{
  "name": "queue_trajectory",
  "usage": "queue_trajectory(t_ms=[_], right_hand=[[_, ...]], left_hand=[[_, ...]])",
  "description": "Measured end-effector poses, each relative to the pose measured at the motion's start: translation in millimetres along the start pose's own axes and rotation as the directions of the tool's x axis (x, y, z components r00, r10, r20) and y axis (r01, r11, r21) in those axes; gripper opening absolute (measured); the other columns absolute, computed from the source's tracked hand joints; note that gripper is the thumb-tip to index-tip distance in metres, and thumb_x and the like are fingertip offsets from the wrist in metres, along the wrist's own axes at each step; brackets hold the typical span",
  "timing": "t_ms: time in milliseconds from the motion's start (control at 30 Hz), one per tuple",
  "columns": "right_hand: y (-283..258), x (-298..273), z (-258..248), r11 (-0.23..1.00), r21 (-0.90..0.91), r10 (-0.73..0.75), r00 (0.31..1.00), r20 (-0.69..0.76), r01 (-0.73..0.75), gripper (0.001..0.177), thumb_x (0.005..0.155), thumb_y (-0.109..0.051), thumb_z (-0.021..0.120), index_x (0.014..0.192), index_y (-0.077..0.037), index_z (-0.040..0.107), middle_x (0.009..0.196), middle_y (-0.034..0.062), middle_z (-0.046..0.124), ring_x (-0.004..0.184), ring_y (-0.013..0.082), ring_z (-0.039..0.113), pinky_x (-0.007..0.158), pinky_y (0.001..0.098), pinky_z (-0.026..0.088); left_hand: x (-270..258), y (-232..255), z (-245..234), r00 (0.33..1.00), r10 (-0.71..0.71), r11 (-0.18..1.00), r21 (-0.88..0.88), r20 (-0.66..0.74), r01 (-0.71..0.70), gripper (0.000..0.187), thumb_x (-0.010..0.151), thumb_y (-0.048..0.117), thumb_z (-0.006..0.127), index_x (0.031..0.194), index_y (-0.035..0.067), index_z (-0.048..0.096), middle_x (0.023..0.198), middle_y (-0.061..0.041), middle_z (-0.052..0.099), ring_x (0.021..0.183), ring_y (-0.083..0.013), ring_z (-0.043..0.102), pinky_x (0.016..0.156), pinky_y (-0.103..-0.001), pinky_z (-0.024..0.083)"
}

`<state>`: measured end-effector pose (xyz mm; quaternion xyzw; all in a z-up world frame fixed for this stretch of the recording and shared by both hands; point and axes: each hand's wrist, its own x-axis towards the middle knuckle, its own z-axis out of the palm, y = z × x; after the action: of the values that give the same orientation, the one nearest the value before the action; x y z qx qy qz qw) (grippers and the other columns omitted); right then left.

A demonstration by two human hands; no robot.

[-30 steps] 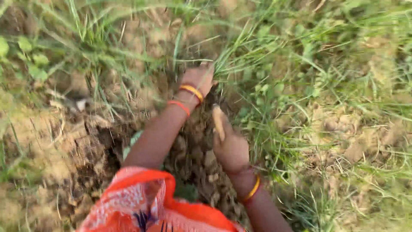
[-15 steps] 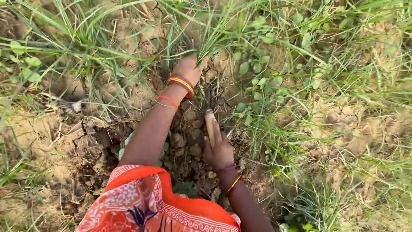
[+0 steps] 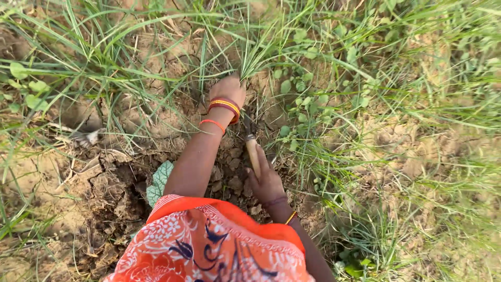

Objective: Digging up and pulling weeds from a garden bed using a hand trowel and bare hands.

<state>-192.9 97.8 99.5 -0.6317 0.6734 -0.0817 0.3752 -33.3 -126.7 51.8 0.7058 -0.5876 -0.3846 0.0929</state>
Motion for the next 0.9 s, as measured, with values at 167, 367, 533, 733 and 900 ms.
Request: queue_trajectory(t_ms=[167, 367, 533, 733, 900], right_hand=[[2, -3, -14, 0.999, 0.015, -0.036, 0.999, -0.014, 0.036, 0.077, 0.094, -0.027, 0.067, 0.160, -0.019, 0.028, 0.126, 0.0299, 0.065, 0.101, 0.0493, 0.068, 0.080, 0.0534, 0.057], [8, -6, -10, 1.000, 0.016, 0.016, 1.000, 0.015, -0.016, 0.078, 0.094, -0.026, 0.067, 0.160, -0.018, 0.026, 0.119, 0.0305, 0.067, 0.093, 0.0483, 0.070, 0.077, 0.0540, 0.057], [11, -10, -12, 1.000, 0.009, -0.025, 1.000, -0.009, 0.026, 0.080, 0.094, -0.028, 0.067, 0.160, -0.017, 0.024, 0.119, 0.0313, 0.066, 0.093, 0.0492, 0.069, 0.077, 0.0546, 0.057], [40, -14, -17, 0.986, 0.047, -0.162, 0.987, -0.002, 0.162, 0.081, 0.093, -0.028, 0.067, 0.160, -0.016, 0.023, 0.121, 0.0312, 0.066, 0.097, 0.0491, 0.069, 0.083, 0.0543, 0.057], [39, -7, -30, 0.999, -0.035, -0.031, 0.994, 0.107, 0.035, 0.086, 0.094, -0.033, 0.065, 0.163, -0.012, 0.019, 0.110, 0.0284, 0.071, 0.096, 0.0475, 0.069, 0.084, 0.0552, 0.056]], left_hand=[[6, -11, 9, 0.998, 0.054, 0.998, 0.020, 0.026, -0.055, 0.033, 0.102, 0.037, 0.054, 0.113, 0.009, 0.068, 0.102, -0.020, 0.072, 0.095, -0.0422, 0.069, 0.083, -0.054, 0.055], [-9, -23, 5, 0.996, 0.093, 0.992, -0.085, 0.019, -0.091, 0.038, 0.102, 0.040, 0.051, 0.114, 0.010, 0.070, 0.101, -0.022, 0.072, 0.094, -0.0446, 0.067, 0.083, -0.056, 0.053], [-27, -42, -5, 0.964, 0.209, 0.955, -0.179, -0.165, -0.237, 0.043, 0.101, 0.045, 0.052, 0.110, 0.009, 0.073, 0.099, -0.024, 0.071, 0.091, -0.0470, 0.066, 0.078, -0.056, 0.051], [-66, -46, -56, 0.977, 0.194, 0.890, -0.433, 0.082, -0.141, 0.064, 0.105, 0.053, 0.053, 0.092, -0.007, 0.068, 0.085, -0.033, 0.064, 0.085, -0.0536, 0.058, 0.077, -0.062, 0.046], [-140, 9, -116, 0.950, 0.312, 0.916, 0.266, -0.006, -0.299, 0.066, 0.103, 0.059, 0.050, 0.091, -0.003, 0.068, 0.085, -0.029, 0.067, 0.083, -0.0468, 0.063, 0.077, -0.055, 0.051]])
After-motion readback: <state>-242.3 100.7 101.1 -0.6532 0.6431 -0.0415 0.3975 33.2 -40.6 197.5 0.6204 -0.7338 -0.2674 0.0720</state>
